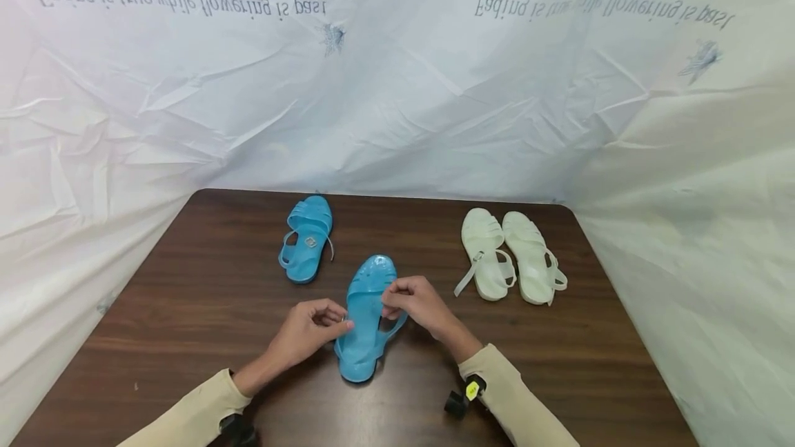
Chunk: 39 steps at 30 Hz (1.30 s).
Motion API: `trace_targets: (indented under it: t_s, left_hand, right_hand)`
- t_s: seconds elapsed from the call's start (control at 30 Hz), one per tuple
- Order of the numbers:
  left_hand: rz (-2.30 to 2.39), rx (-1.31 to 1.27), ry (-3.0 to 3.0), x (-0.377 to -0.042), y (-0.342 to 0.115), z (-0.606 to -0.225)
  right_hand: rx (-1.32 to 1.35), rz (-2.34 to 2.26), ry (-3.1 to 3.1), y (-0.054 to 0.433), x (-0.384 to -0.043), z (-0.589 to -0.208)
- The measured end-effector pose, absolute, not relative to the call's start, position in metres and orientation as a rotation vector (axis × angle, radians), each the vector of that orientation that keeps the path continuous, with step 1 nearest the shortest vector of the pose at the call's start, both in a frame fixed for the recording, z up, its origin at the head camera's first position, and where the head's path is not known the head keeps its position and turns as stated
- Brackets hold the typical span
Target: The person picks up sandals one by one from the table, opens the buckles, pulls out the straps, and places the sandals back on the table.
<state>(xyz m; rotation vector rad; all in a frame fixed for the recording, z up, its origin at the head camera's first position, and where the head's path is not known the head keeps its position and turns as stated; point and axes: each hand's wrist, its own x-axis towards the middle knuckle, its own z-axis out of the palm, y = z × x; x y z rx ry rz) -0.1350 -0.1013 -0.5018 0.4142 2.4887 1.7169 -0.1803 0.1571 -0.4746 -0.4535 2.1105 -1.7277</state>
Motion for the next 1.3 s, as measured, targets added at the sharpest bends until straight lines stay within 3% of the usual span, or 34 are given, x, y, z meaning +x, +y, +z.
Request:
trace_targets:
  t_s: [0.37,0.57,0.93,1.3]
  left_hand:
    - [1.921,0.216,2.504,-0.139,-0.113,-0.498]
    - [1.967,0.107,2.55,-0.14,-0.117,-0.498]
    - [1.767,0.282,2.462,-0.136,-0.113,-0.501]
    - [1.715,0.357,2.365,-0.133,-0.109,-0.5]
  right_hand:
    - [-0.57,-1.677,2.134,0.121,-0.183,-0.461]
    - [-0.771,-1.445,2.288,0.108,-0.182,-0.471]
    - [-0.906,-1.159,2.457,0.114,-0.177,-0.466]
    - [-0.71,-1.113,2.602,0.146,-0.164,-0.454]
